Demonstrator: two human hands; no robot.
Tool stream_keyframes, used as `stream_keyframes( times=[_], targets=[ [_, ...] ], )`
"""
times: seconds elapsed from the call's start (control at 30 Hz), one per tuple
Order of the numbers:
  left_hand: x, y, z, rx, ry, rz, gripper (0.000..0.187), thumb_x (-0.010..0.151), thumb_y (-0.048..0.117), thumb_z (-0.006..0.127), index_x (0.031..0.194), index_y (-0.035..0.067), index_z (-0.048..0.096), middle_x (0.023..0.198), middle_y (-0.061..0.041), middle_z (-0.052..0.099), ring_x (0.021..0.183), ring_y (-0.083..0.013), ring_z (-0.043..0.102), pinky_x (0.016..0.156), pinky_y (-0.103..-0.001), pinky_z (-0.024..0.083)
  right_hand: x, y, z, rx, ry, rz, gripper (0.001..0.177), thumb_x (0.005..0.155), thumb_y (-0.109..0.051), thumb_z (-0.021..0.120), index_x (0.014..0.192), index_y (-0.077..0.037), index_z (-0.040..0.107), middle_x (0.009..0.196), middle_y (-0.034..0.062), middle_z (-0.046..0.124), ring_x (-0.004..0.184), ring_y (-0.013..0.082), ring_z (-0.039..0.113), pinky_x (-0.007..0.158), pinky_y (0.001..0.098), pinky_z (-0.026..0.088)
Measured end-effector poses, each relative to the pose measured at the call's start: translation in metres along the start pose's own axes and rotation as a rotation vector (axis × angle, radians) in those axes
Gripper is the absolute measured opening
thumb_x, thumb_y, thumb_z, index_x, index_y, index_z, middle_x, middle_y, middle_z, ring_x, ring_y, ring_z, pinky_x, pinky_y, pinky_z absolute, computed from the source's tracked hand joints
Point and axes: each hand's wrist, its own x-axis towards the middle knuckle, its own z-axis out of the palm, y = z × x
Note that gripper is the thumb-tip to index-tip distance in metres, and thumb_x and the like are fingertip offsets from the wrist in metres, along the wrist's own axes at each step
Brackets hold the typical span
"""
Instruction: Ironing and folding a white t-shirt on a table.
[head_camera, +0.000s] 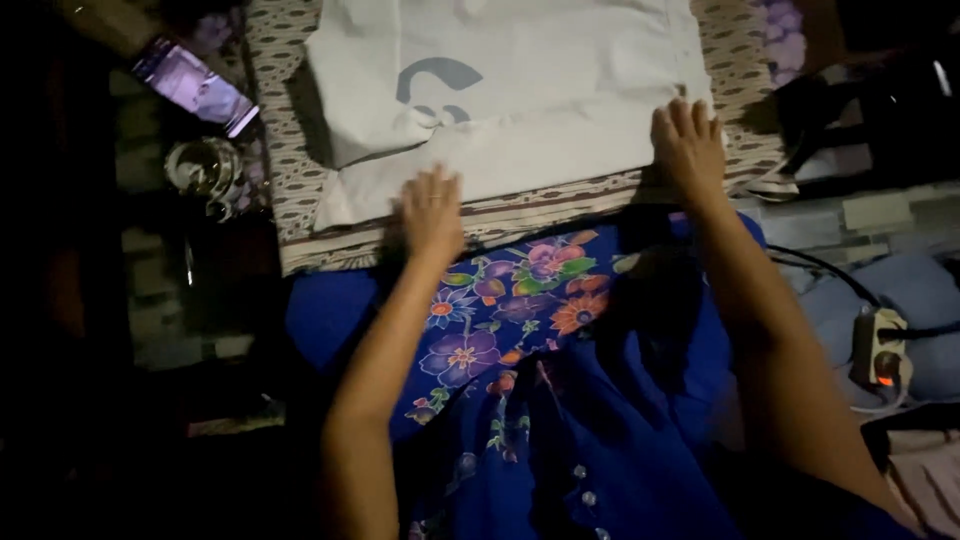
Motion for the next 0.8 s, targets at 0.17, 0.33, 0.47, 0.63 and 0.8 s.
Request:
stream_keyframes(
  times=[0.17, 0.33, 0.47, 0.63, 0.8],
  targets=[
    [0.041, 0.11, -0.006, -0.253, -0.165, 0.199, 0.071, 0.08, 0.011, 0.065, 0.149, 0.013, 0.049, 0.162, -0.015, 0.037, 0.149, -0.0406, 0.032, 0.12, -0.064, 0.022, -0.023, 0.026, -0.006, -0.197, 0.298, -0.184, 0.056, 0.083, -0.024, 0.065, 0.139, -0.021, 0.059, 0.149, 0.0175, 0.052, 0.135, 0.0415, 0.048, 0.098, 0.062, 0.04],
    [0.078, 0.191, 0.0, -0.32, -0.219, 0.293, 0.069, 0.083, 0.012, 0.065, 0.149, 0.017, 0.05, 0.16, -0.012, 0.041, 0.148, -0.038, 0.035, 0.119, -0.064, 0.024, -0.068, 0.108, 0.003, 0.488, 0.381, 0.434, 0.05, 0.099, -0.014, 0.072, 0.145, -0.01, 0.053, 0.152, 0.0133, 0.053, 0.136, 0.0369, 0.052, 0.117, 0.0474, 0.044],
    [0.098, 0.245, 0.01, -0.362, -0.248, 0.343, 0.067, 0.083, 0.016, 0.066, 0.148, 0.017, 0.05, 0.158, -0.011, 0.043, 0.146, -0.0379, 0.036, 0.117, -0.063, 0.027, -0.075, 0.172, 0.036, 0.827, 0.915, 0.708, 0.07, 0.097, -0.01, 0.083, 0.149, -0.002, 0.036, 0.145, 0.0219, 0.039, 0.134, 0.0356, 0.043, 0.113, 0.0459, 0.037],
    [0.109, 0.278, 0.019, -0.362, -0.239, 0.338, 0.064, 0.084, 0.017, 0.066, 0.146, 0.016, 0.051, 0.157, -0.012, 0.044, 0.145, -0.0391, 0.037, 0.115, -0.063, 0.03, -0.049, 0.216, 0.044, 1.212, 0.88, 0.616, 0.059, 0.097, -0.01, 0.083, 0.144, -0.004, 0.047, 0.135, 0.0127, 0.057, 0.124, 0.0287, 0.054, 0.106, 0.0406, 0.046],
    [0.1, 0.264, 0.026, -0.367, -0.183, 0.326, 0.061, 0.085, 0.016, 0.065, 0.145, 0.014, 0.054, 0.156, -0.012, 0.047, 0.145, -0.0387, 0.04, 0.115, -0.059, 0.034, -0.014, 0.257, 0.06, 1.504, 0.772, 0.742, 0.032, 0.1, -0.018, 0.072, 0.123, 0.002, 0.063, 0.105, 0.0111, 0.069, 0.088, 0.0282, 0.067, 0.07, 0.0408, 0.054]
  ],
)
